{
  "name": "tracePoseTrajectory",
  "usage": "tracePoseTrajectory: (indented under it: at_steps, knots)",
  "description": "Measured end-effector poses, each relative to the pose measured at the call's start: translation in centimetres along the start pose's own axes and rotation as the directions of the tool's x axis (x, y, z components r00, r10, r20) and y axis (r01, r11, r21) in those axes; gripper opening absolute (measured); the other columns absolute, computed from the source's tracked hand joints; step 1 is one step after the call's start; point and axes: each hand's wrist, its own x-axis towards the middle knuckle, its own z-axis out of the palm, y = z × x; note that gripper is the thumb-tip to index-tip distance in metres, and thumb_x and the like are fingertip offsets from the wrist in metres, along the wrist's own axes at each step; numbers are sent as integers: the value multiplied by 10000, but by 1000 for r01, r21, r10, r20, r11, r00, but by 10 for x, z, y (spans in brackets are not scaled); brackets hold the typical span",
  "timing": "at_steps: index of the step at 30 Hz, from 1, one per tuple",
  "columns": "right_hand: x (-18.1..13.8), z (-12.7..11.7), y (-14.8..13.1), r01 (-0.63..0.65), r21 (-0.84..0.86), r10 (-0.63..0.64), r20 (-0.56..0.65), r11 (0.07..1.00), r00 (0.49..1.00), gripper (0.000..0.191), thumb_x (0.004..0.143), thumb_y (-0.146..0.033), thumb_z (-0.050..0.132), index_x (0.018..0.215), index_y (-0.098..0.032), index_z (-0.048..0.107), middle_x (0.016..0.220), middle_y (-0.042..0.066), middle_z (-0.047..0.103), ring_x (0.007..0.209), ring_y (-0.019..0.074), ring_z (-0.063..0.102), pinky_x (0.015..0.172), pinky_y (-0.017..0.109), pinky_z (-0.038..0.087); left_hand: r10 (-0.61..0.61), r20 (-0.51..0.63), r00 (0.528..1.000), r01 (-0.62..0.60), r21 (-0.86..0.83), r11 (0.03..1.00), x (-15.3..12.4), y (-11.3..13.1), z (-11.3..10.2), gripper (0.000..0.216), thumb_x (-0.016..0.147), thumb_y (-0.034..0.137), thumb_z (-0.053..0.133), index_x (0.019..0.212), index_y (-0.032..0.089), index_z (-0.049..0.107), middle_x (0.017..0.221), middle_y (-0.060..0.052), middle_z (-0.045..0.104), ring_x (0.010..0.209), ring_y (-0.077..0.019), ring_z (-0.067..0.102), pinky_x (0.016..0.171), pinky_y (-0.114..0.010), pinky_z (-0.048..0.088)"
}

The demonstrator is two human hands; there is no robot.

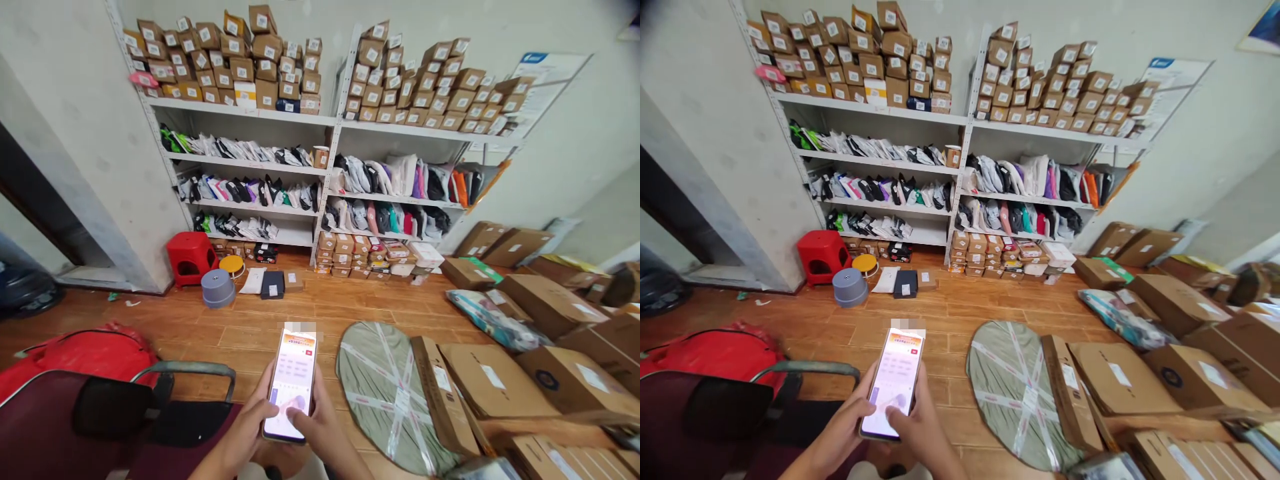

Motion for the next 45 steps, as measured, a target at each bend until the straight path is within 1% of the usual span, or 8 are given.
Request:
tracePoseTrajectory:
  at_steps: [6,12,17,21,26,31,38,45]
  knots:
    - [-5,-7,-13,35,30,-32,-107,999,994,665,618,-240,761,1225,-226,491,1120,71,679,1044,262,625,897,386,479,-71,82,994,70,13,997,8,-9,11,1030,563,115,498,1503,229,92,1311,-26,573,1286,-272,399,980,-327,375]
    - [10,-21,-37,-38,111,71,-307,993,949,537,575,-659,711,800,-174,661,668,36,692,644,225,625,622,318,474,-89,74,993,83,83,993,18,-29,8,1092,541,91,510,1497,291,20,1299,12,568,1061,-244,539,920,-313,393]
    - [17,-35,-46,-69,28,75,-347,997,935,599,550,-756,661,624,-163,615,545,16,603,526,163,502,516,265,370,-189,141,972,183,58,981,13,-18,33,1100,574,121,502,1479,316,-93,1300,-16,562,896,-239,588,716,-304,461]
    - [12,-41,-37,-33,38,45,-365,999,930,604,594,-763,629,650,-161,636,583,8,611,576,156,511,559,258,402,-124,92,988,122,29,992,16,-22,41,1046,603,117,477,1493,300,-41,1327,-14,547,865,-224,605,728,-308,468]
    - [5,-41,-30,-22,127,55,-266,992,962,516,728,-667,604,829,-165,666,724,20,696,673,173,594,613,258,454,14,48,999,-12,-48,999,28,-35,38,1022,579,98,474,1506,244,67,1338,-12,559,1140,-258,538,905,-315,419]
    - [4,-42,-33,-15,191,60,-234,981,970,496,719,-635,636,896,-172,669,808,49,739,756,215,651,673,302,507,10,86,996,-5,-60,998,31,-35,44,1002,584,92,483,1503,247,113,1381,-2,527,1237,-244,476,949,-305,398]
    - [3,-50,-35,10,174,30,-225,985,974,457,731,-597,646,903,-175,677,771,41,718,694,197,622,628,297,501,36,109,993,-29,-70,997,32,-39,47,989,621,99,472,1505,261,58,1283,-15,598,1003,-240,589,783,-299,445]
    - [1,-54,-43,9,138,20,-206,990,978,466,720,-616,646,882,-180,674,718,30,691,647,180,584,591,280,482,37,89,995,-32,-58,998,34,-38,53,991,606,100,479,1505,256,92,1313,14,582,1143,-232,532,834,-267,432]
